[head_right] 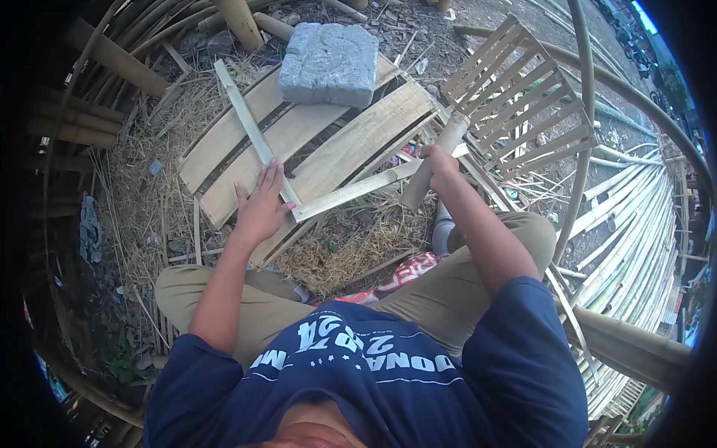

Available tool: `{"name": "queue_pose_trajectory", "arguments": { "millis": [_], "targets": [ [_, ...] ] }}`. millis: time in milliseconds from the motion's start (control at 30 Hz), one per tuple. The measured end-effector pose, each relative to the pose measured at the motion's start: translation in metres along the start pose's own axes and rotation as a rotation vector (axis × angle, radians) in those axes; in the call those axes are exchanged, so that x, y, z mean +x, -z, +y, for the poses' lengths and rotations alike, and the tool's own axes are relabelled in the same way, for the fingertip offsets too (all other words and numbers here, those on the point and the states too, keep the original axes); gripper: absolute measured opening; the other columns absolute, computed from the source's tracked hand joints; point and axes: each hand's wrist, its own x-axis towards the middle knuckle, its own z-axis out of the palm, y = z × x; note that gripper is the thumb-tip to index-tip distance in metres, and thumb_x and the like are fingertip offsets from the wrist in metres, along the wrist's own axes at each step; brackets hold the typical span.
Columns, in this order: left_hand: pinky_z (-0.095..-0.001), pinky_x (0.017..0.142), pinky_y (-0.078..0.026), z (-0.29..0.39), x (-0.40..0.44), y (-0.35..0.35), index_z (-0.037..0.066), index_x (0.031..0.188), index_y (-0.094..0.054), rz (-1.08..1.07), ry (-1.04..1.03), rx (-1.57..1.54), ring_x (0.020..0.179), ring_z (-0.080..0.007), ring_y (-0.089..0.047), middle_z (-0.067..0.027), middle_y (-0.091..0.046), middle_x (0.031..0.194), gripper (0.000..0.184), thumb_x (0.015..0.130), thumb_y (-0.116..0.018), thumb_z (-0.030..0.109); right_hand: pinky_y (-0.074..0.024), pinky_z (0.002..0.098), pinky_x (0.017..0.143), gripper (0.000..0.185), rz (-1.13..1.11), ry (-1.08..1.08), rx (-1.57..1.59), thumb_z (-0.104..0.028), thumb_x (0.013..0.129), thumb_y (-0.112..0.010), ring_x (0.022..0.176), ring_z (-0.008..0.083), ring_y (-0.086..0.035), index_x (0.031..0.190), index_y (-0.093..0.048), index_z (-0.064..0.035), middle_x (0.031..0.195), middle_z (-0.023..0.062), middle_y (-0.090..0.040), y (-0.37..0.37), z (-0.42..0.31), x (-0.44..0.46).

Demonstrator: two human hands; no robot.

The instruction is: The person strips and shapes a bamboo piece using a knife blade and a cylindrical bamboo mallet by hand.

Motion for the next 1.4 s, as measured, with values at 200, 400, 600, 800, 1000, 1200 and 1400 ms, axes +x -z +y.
{"name": "queue_pose_trajectory", "arguments": {
  "millis": [200,400,600,800,1000,1200,1400],
  "targets": [
    [-0.0794,0.123,-0.006,0.0,0.004,-0.008,0.011,0.172,-0.014,0.025,0.003,-0.058,0.166,-0.0252,-0.013,-0.006,-0.008,0.181,0.089,0.105,-0.058,0.048,-0.0637,0.0491,0.077,0.037,-0.247,0.158,0.174,-0.01,0.087,-0.071,0.086,0.0317,-0.073,0.116,-0.055,0.0064,0.103,0.0189,-0.069,-0.009,-0.057,-0.049],
    [-0.0795,0.123,-0.002,0.005,0.005,-0.012,0.008,0.171,-0.015,0.09,-0.002,-0.078,0.166,-0.0292,-0.012,-0.0112,-0.011,0.18,0.09,0.104,-0.059,0.049,-0.065,0.0488,0.081,0.026,-0.429,0.181,0.1,-0.007,0.09,-0.067,0.089,0.0307,-0.075,0.11,-0.056,0.0047,0.109,0.0221,-0.07,-0.02,-0.072,-0.043],
    [-0.0788,0.122,0.004,-0.004,0.008,-0.003,0.006,0.166,-0.031,0.148,-0.062,-0.094,0.166,-0.032,-0.013,-0.0136,-0.02,0.178,0.082,0.102,-0.063,0.044,-0.0614,0.0359,0.057,0.039,-0.161,0.442,-0.16,-0.013,0.083,-0.075,0.063,0.023,-0.072,0.111,-0.06,0.009,0.092,0.0171,-0.072,-0.028,-0.067,-0.073],
    [-0.0806,0.121,0.007,-0.026,0.036,-0.019,0.006,0.166,-0.032,0.323,-0.093,-0.123,0.166,-0.0305,-0.009,-0.0151,-0.016,0.179,0.095,0.095,-0.066,0.059,-0.0586,0.0419,0.074,0.049,-0.476,0.898,-0.769,-0.019,0.079,-0.078,0.077,0.029,-0.074,0.117,-0.061,0.0062,0.084,0.0147,-0.07,-0.027,-0.045,-0.131],
    [-0.0831,0.119,0.01,-0.029,0.038,-0.007,0.01,0.171,-0.017,0.171,-0.087,-0.032,0.167,-0.0293,-0.001,-0.0127,-0.006,0.18,0.127,0.079,-0.07,0.08,-0.0575,0.0513,0.082,0.055,-0.775,1.106,-1.046,-0.02,0.08,-0.08,0.089,0.044,-0.074,0.129,-0.059,-0.0054,0.095,0.0219,-0.074,-0.032,-0.009,-0.174],
    [-0.085,0.117,0.011,-0.029,0.039,-0.01,0.014,0.172,-0.014,0.158,-0.071,-0.031,0.167,-0.0293,0.001,-0.0104,-0.003,0.181,0.127,0.078,-0.08,0.068,-0.0571,0.0546,0.077,0.059,-0.762,1.221,-1.204,-0.023,0.079,-0.082,0.088,0.0445,-0.073,0.13,-0.056,-0.0089,0.095,0.0212,-0.074,-0.028,0.008,-0.177],
    [-0.0858,0.117,0.011,-0.025,0.037,-0.008,0.013,0.169,-0.023,0.211,-0.075,0.039,0.167,-0.0244,-0.002,-0.0089,-0.011,0.18,0.119,0.08,-0.073,0.073,-0.0569,0.0545,0.076,0.064,-0.757,1.204,-1.274,-0.024,0.077,-0.084,0.086,0.0449,-0.073,0.132,-0.056,-0.0084,0.092,0.0215,-0.074,-0.029,0.012,-0.169]
  ]
}}
